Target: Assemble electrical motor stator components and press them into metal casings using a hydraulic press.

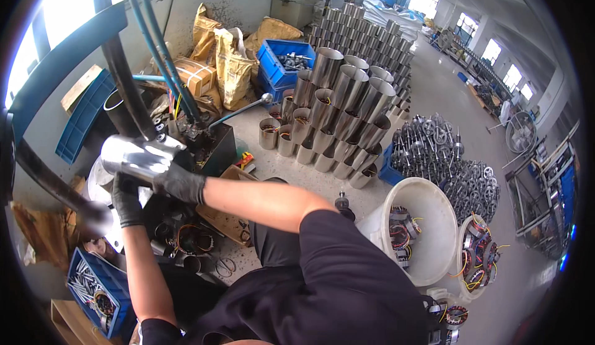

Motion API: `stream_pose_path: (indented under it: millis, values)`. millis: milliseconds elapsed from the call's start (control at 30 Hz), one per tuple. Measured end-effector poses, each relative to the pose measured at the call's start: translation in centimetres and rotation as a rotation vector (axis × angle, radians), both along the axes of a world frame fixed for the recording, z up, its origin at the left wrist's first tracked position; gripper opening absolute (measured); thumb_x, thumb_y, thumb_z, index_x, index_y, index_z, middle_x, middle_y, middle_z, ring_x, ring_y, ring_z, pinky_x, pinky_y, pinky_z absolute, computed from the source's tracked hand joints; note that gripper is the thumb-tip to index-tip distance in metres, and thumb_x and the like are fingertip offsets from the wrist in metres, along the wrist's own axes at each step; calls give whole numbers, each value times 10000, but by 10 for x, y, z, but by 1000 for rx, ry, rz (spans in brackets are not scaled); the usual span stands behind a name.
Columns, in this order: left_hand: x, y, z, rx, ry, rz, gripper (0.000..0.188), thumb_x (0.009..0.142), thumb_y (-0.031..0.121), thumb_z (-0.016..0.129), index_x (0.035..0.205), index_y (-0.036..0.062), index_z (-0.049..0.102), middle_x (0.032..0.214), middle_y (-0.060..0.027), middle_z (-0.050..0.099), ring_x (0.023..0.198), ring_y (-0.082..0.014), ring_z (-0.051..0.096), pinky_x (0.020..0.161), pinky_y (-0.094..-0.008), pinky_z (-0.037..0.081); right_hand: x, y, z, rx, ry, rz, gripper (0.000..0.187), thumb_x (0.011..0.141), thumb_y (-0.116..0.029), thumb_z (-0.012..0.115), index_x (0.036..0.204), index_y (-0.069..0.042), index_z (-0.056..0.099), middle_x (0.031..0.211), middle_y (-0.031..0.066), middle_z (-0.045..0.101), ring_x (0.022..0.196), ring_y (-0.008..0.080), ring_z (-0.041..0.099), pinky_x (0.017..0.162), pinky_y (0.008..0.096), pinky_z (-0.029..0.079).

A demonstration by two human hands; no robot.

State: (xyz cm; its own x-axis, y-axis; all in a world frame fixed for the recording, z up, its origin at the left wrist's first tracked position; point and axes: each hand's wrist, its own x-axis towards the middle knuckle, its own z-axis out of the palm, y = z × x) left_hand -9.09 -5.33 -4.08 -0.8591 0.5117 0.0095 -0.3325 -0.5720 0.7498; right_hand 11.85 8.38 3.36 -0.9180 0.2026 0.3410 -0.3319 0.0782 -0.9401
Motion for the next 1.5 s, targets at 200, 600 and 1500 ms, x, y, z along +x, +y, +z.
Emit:
stream_pose_path:
  millis: [200,600,1500]
  values:
    - [0,5,-7,-462,632,459,377,1046,189,634,1367,8,553,1274,-90,619,1150,-191,588,1023,-337,473,38,-35,-68,-1264,-249,-261,98,779,-119,677,842,-43,681,890,105,679,722,222,644,683,328,530]
    - [-91,84,30,-1660,1403,163,439,1036,353,493,1158,-22,685,1025,-258,723,1019,-452,677,901,-524,493,22,-25,-57,-1092,-302,-357,249,717,-334,708,835,-114,698,921,110,621,880,222,551,814,372,422]
    - [-90,89,55,-1620,1036,210,522,959,427,503,1155,2,734,1177,-278,704,1142,-440,653,990,-470,480,217,288,-171,-170,-713,-511,167,862,-116,610,925,-27,737,909,85,697,919,229,665,879,394,538]
